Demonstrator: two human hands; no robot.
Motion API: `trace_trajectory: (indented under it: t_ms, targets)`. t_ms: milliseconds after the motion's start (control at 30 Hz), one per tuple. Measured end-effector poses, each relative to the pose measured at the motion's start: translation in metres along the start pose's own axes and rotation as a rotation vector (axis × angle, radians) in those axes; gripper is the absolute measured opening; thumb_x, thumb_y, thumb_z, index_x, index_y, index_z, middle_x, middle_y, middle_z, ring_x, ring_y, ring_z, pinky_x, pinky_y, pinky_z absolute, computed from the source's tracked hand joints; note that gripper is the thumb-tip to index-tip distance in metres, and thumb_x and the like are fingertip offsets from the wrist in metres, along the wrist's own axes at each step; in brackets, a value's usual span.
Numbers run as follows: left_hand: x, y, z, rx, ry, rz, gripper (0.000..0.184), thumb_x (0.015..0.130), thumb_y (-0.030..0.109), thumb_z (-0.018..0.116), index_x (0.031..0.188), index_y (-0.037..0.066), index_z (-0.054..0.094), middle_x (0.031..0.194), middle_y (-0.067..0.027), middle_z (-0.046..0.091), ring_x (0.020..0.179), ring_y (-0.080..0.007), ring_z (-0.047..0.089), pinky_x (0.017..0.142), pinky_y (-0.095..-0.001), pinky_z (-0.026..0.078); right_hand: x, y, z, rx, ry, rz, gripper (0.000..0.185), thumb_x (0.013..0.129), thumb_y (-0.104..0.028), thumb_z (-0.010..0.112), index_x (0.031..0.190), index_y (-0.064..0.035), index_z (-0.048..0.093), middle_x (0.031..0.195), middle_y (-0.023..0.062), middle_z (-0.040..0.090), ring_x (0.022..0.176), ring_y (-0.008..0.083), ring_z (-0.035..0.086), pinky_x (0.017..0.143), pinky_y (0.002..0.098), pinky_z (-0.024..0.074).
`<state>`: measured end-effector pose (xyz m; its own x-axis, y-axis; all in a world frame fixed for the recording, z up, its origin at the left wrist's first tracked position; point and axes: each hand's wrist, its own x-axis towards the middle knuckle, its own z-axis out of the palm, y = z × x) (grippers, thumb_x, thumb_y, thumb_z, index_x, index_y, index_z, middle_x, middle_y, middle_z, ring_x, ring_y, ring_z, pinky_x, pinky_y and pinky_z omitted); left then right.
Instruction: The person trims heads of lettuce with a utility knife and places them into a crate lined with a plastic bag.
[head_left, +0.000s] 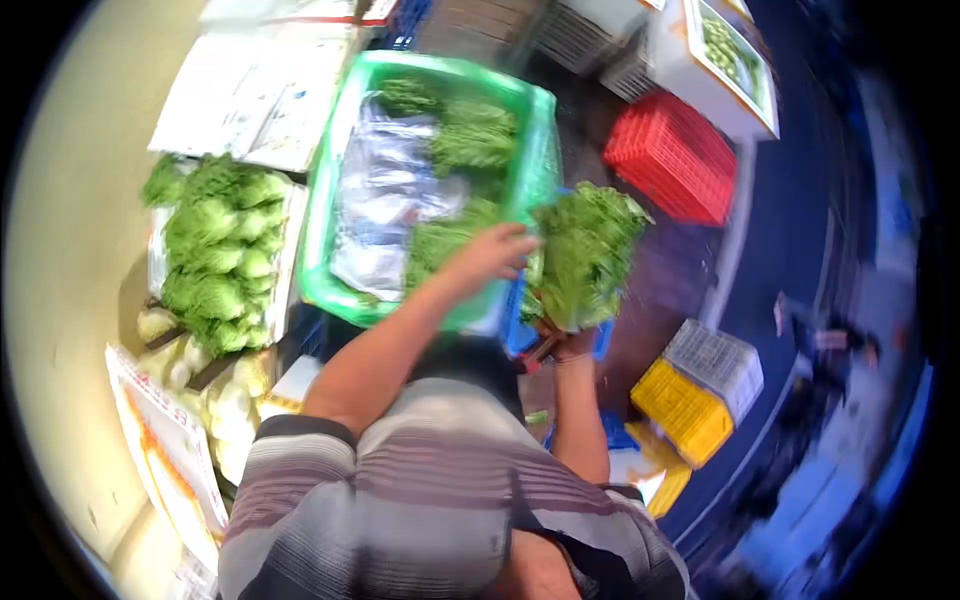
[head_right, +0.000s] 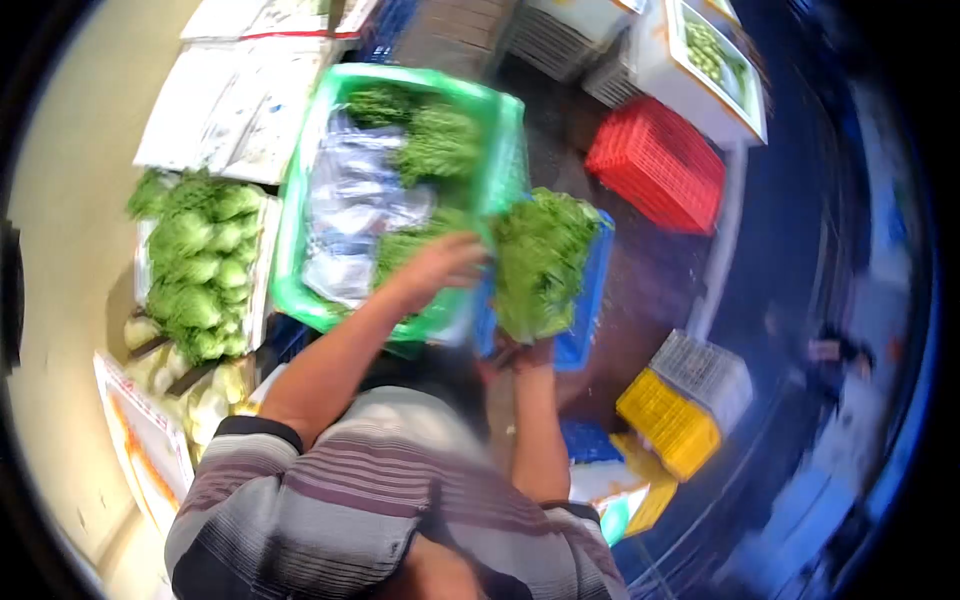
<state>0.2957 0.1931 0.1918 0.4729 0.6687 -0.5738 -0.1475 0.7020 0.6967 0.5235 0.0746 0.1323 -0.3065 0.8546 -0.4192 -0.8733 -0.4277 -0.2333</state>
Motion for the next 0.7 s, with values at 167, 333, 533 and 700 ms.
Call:
trace_trajectory:
  t_ms: [167,333,533,700]
  targets:
    - [-0.047,0.009,-0.041,-0.089,-0.049,0.084,0.091,0.089,0.047,0.071,0.151,-0.003,0.028,0.132,-0.0122,0.058,0.118,-0.0217,0.056,0.099,-0.0387,0.047,0.038,0.036,0.063,-0.461,0.343,0.022,0.055,0.095,-0.048,0.053,0.132,-0.0077,0.053,0.108,0.0156,0.067,0.067,0.0192,0.064,0.051,0.0314,0.0515]
    - [-0.083,-0.018,-0.116,-0.338,0.026,0.333,0.092,0.085,0.037,0.079,0.152,0.002,0.028,0.140,-0.0095,0.052,0.125,-0.0208,0.051,0.104,-0.0391,0.044,0.090,0.082,0.099,-0.794,0.117,0.155,0.053,0.090,-0.039,0.063,0.129,-0.0047,0.052,0.101,0.0098,0.065,0.071,0.0170,0.060,0.055,0.0312,0.0486]
    - [-0.173,-0.005,-0.183,-0.519,0.406,0.531,0.080,0.085,0.016,0.079,0.150,0.004,0.034,0.140,-0.0103,0.052,0.128,-0.0220,0.050,0.108,-0.0379,0.042,0.151,0.170,0.163,-1.269,-0.007,0.291,0.053,0.084,-0.012,0.065,0.133,0.0014,0.048,0.112,0.0101,0.061,0.094,0.0198,0.061,0.080,0.0334,0.0521]
    - [-0.226,0.015,-0.252,-0.608,0.624,0.626,0.066,0.083,0.005,0.078,0.140,0.003,0.044,0.128,-0.0107,0.061,0.117,-0.0226,0.059,0.101,-0.0368,0.049,0.196,0.262,0.239,-1.327,-0.363,0.283,0.070,0.082,-0.009,0.071,0.144,0.0025,0.041,0.122,0.0133,0.060,0.101,0.0181,0.060,0.085,0.0308,0.0507]
